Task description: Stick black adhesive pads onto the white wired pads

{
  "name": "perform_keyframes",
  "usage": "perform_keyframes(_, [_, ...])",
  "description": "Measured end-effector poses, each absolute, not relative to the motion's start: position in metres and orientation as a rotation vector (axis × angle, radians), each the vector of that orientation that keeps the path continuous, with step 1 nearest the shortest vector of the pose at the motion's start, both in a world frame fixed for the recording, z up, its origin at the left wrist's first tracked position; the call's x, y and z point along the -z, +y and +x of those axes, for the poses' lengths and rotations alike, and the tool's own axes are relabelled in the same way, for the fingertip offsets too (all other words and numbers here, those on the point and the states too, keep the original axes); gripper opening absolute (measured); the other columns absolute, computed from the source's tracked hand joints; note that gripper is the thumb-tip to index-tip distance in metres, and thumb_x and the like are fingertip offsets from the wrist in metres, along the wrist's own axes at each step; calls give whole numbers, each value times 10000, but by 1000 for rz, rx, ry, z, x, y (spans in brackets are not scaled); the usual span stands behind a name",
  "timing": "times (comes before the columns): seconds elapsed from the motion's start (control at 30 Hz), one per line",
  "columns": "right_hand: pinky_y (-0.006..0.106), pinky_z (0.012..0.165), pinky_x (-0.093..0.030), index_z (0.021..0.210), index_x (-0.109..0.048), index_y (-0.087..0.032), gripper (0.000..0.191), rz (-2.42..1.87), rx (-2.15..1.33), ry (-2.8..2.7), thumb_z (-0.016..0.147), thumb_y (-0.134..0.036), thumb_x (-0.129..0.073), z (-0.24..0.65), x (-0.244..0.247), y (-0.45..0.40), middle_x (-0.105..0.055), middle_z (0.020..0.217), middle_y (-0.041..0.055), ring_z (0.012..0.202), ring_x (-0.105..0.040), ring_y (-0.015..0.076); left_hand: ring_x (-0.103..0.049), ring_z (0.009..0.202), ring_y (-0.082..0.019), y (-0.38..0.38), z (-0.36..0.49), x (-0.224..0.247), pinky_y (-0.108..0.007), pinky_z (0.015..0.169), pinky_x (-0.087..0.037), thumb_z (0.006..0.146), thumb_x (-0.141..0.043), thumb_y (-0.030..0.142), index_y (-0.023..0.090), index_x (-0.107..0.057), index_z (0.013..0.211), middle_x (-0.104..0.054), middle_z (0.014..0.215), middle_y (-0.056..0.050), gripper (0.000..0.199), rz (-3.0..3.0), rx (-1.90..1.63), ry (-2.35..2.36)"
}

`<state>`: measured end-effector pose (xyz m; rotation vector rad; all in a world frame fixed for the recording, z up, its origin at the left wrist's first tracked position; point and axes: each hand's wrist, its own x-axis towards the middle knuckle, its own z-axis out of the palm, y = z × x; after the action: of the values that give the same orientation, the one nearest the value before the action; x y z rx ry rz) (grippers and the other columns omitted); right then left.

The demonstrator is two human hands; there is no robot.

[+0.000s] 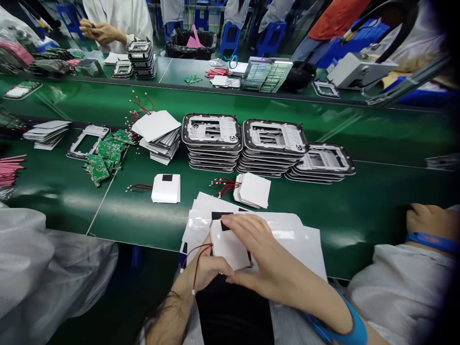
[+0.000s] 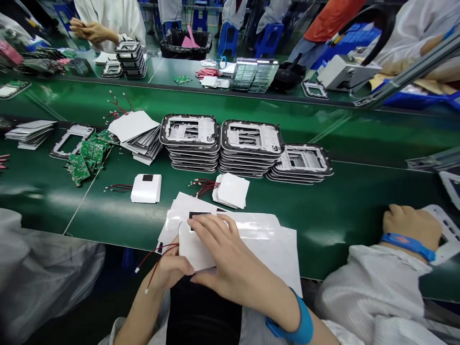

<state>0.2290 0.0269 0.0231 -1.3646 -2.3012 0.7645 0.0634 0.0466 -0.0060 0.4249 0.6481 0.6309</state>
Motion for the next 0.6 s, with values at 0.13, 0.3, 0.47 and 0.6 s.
perform_keyframes(0.13, [589,1110,-248,1487,-126,-314,883,-1328,-821,-2296,802,-253,-679,231,-34,22,-465,1416,118,1311,-424,307,-655,933,-249,47,55,13,-278,709,-475,471,-632,11,215,-563,1266,-722,1006,-29,824,421,-561,529])
perform_keyframes(0.3, [498,1052,-402,1422,-272,-335,901,-1406,-1137,-2040,691,-370,-798,232,-40,22,-397,1450,107,1357,-355,319,-651,998,-307,43,49,26,-379,862,-485,495,-801,138,214,-475,1351,-669,1168,-97,919,424,-531,383])
perform_keyframes(0.47, [505,1080,-367,1385,-310,-325,875,-1423,-1250,-1868,670,-314,-814,232,-37,21,-367,1463,106,1378,-327,311,-619,1084,-348,41,52,25,-424,921,-464,505,-867,276,228,-421,1380,-615,1255,-139,983,447,-589,342])
perform_keyframes(0.6, [492,1105,-326,1380,-335,-325,859,-1368,-1353,-1752,672,-347,-821,235,-34,21,-367,1472,95,1377,-336,296,-591,1130,-354,40,50,26,-434,938,-454,506,-865,252,245,-408,1387,-608,1263,-127,993,441,-589,345])
